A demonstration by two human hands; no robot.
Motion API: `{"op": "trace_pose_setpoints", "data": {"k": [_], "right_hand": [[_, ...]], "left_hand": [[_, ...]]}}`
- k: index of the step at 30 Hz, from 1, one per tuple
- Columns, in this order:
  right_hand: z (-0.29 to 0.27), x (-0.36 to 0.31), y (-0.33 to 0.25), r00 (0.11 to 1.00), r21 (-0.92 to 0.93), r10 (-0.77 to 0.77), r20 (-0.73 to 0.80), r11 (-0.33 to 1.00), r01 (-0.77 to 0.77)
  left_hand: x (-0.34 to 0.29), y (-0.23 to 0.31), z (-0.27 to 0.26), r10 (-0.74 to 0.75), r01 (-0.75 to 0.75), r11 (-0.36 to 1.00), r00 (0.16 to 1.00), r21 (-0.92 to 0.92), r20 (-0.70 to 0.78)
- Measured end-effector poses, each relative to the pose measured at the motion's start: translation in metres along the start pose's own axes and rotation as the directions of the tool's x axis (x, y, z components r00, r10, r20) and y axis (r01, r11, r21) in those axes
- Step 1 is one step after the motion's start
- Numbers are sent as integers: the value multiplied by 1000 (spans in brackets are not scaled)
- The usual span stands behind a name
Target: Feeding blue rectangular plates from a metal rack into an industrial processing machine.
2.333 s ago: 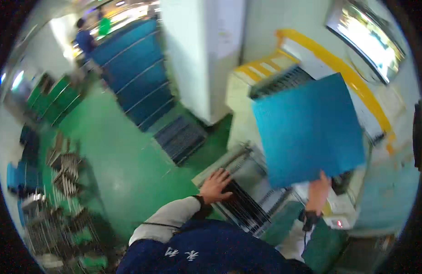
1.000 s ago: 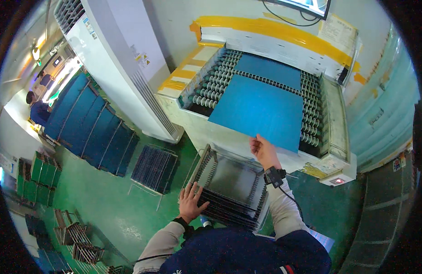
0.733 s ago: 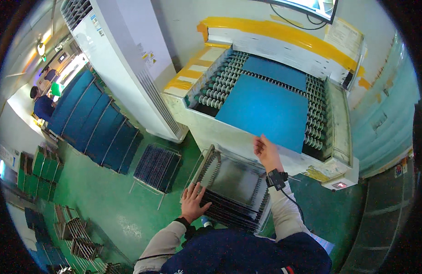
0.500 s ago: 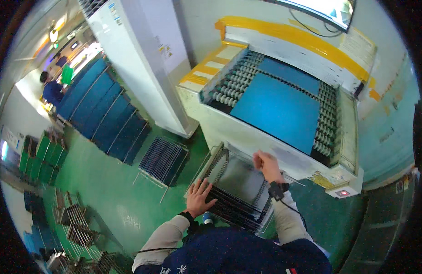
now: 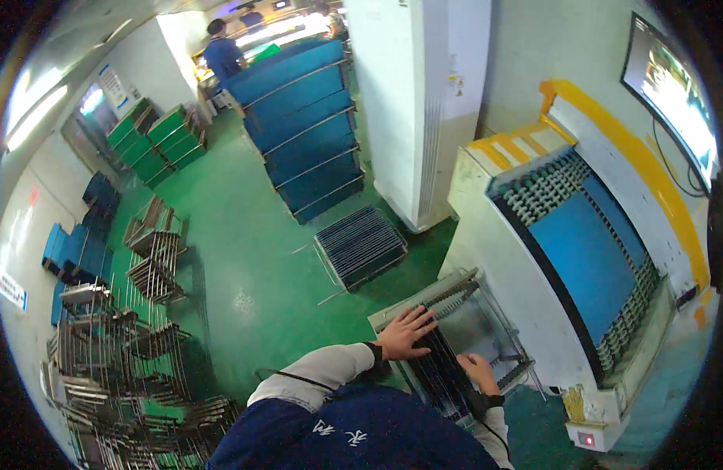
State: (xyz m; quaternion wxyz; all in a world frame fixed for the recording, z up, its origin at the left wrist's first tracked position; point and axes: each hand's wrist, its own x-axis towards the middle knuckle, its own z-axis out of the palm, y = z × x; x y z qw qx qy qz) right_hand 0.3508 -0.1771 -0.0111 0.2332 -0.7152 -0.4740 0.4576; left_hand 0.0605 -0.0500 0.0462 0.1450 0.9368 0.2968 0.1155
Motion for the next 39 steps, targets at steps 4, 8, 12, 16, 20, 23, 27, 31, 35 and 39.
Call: {"op": "trace_pose_setpoints", "data": {"k": [4,8,12,16,20,23,27,31,35,39], "right_hand": [[-2,4,-9,997,26,-9,72,1000,7],[-7,-12,-47,999,-38,-9,47,999,10],[-4,-9,-36,998,-136,0,-68,991,-9],[2,-3,-20,943,-453,-241,-228,884,116],[18,-9,-22,945,-277,-146,-294,959,62],[14,-14,-31,952,-275,-194,-237,953,126],[13,-8,-21,955,-438,-179,-239,897,58],[15,-9,-33,921,-502,-261,-290,861,86],[-10,-31,-68,890,-619,-319,-326,784,54],[-61,-74,-143,869,-594,-348,-353,801,79]], "left_hand": [[-3,0,-2,-20,20,1000,1000,-6,14],[-5,-1,-4,-19,17,1000,998,21,63],[-4,-1,-1,-4,4,1000,999,6,42],[-2,-2,2,6,-7,1000,1000,29,25],[-4,-4,4,22,-22,999,1000,25,7],[-4,-5,4,20,-20,1000,1000,14,12],[-3,0,-3,16,-16,1000,1000,2,26],[-3,-2,0,6,-7,1000,999,6,34],[-3,-3,1,40,-40,999,997,-8,-59],[-4,-4,-3,45,-45,999,998,4,-39]]}}
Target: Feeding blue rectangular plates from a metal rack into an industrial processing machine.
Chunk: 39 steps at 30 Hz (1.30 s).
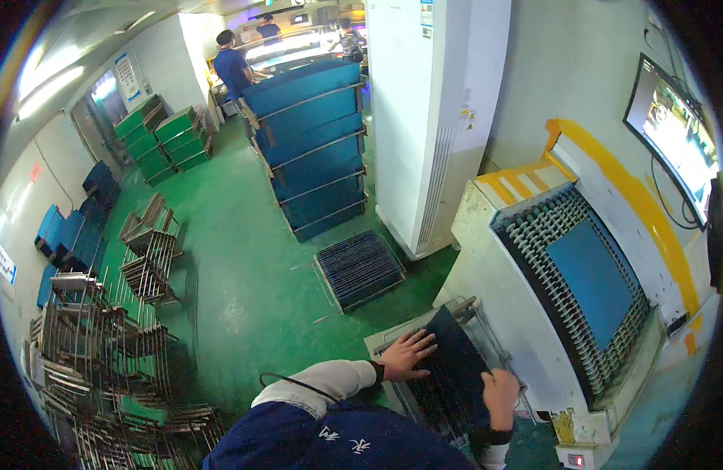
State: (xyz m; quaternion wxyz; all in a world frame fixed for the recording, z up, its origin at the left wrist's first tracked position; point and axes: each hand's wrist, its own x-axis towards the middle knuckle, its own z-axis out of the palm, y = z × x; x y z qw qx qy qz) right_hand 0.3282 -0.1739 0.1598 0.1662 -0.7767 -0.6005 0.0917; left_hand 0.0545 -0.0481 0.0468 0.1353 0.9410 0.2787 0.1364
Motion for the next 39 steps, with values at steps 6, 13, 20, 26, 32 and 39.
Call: {"op": "trace_pose_setpoints", "data": {"k": [6,13,20,26,32,39], "right_hand": [[-68,-6,39,949,215,254,-188,953,-213],[-50,-16,62,799,495,368,-476,863,-102],[-15,3,36,895,908,442,59,-395,135],[20,6,43,847,800,469,252,-593,90],[37,14,43,844,709,443,301,-696,112],[30,20,42,783,756,514,350,-648,87]], "left_hand": [[6,1,7,-8,9,1000,999,-5,32],[6,10,-8,-79,78,997,990,14,121],[16,12,-5,-55,52,997,996,50,64],[17,14,-7,-51,46,996,997,75,64],[19,12,-4,-30,24,995,998,99,60],[22,15,-6,-28,21,995,997,102,68]]}}
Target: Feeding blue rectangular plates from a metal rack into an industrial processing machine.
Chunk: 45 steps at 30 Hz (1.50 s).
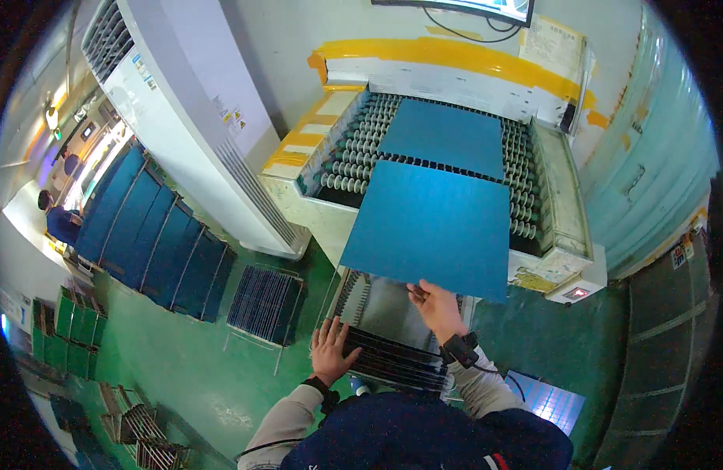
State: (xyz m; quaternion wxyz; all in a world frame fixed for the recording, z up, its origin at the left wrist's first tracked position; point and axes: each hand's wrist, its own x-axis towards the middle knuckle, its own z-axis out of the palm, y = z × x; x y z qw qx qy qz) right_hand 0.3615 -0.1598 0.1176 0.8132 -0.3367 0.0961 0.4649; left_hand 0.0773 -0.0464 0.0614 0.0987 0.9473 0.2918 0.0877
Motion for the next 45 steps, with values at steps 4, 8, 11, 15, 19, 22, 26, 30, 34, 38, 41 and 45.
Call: {"op": "trace_pose_setpoints", "data": {"k": [4,8,11,15,19,22,26,30,34,38,41,45], "right_hand": [[0,9,-3,996,-187,-88,11,978,89],[10,15,-13,997,-301,-51,62,951,67],[12,25,-17,995,-345,-57,77,935,81],[18,33,-22,993,-320,-61,103,943,91],[24,41,-25,994,-323,-50,101,943,80],[24,49,-28,993,-305,-34,115,950,67],[31,53,-32,994,-310,-18,112,949,52],[28,63,-35,991,-308,-20,133,950,60],[29,71,-37,991,-300,-13,134,952,53],[31,77,-41,985,-225,-14,171,973,53],[31,85,-43,984,-214,-42,174,974,79],[37,86,-44,988,-172,-47,146,983,72]], "left_hand": [[1,-2,2,-1,1,1000,1000,3,14],[1,-3,5,-7,7,1000,1000,3,19],[1,-2,6,-13,12,1000,1000,8,23],[3,1,2,-31,31,999,999,16,42],[4,2,0,-27,26,999,999,25,39],[3,1,2,-23,22,999,999,33,33],[2,0,1,-32,31,999,998,8,51],[1,0,1,-19,20,1000,999,-7,40],[-1,1,0,-24,24,1000,999,-14,28],[0,1,-1,-24,24,1000,1000,-16,4],[-1,4,-1,-29,29,999,1000,-17,-11],[-3,3,-2,-13,12,1000,999,-8,-50]]}}
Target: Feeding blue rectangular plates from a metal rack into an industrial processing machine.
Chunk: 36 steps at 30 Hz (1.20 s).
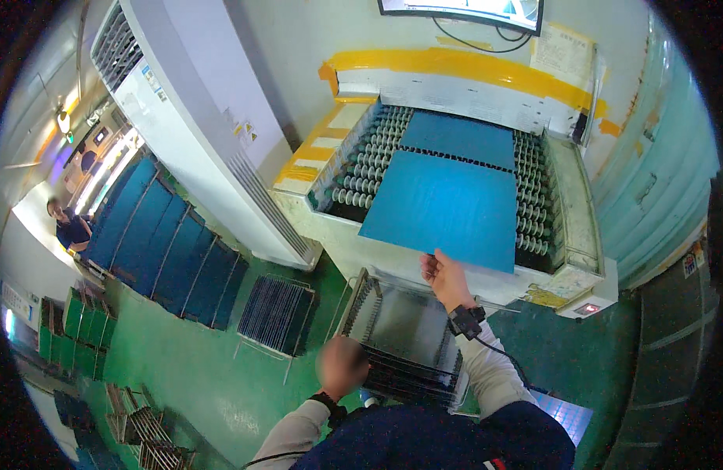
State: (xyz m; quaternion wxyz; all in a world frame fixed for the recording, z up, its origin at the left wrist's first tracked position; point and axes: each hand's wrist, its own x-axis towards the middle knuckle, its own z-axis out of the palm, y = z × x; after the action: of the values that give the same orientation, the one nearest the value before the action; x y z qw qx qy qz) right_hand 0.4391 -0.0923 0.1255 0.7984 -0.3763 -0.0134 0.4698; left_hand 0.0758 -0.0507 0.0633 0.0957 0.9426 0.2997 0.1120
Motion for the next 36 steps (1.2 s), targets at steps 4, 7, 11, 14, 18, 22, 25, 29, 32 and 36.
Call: {"op": "trace_pose_setpoints", "data": {"k": [4,7,11,14,18,22,25,29,32,36], "right_hand": [[-9,12,-3,1000,-22,-11,25,1000,11],[-11,15,-3,999,-35,-21,42,999,23],[-12,13,-1,995,-100,-47,86,993,56],[-12,3,4,996,-207,-1,93,978,21],[-29,-14,33,977,-569,159,143,821,-50],[-64,-40,90,896,-916,291,335,323,237],[-65,-63,115,845,-963,463,269,122,240],[-78,-71,134,832,-967,494,253,116,226],[-78,-75,136,809,-950,508,294,62,306],[-97,-67,154,821,-933,460,339,51,356]], "left_hand": [[2,-1,4,7,-7,1000,1000,8,-19],[1,-1,3,7,-7,1000,1000,-5,-18],[0,-2,3,12,-12,1000,1000,-9,-23],[0,-1,3,21,-20,1000,999,5,-37],[1,0,2,12,-13,1000,999,-22,-42],[1,0,1,6,-6,1000,1000,-12,-20],[0,-2,2,5,-5,1000,1000,-6,-17],[-3,-3,4,9,-9,1000,1000,-10,-29],[-4,-4,5,8,-8,1000,1000,-9,-29],[-2,1,-1,8,-8,1000,1000,-11,-10]]}}
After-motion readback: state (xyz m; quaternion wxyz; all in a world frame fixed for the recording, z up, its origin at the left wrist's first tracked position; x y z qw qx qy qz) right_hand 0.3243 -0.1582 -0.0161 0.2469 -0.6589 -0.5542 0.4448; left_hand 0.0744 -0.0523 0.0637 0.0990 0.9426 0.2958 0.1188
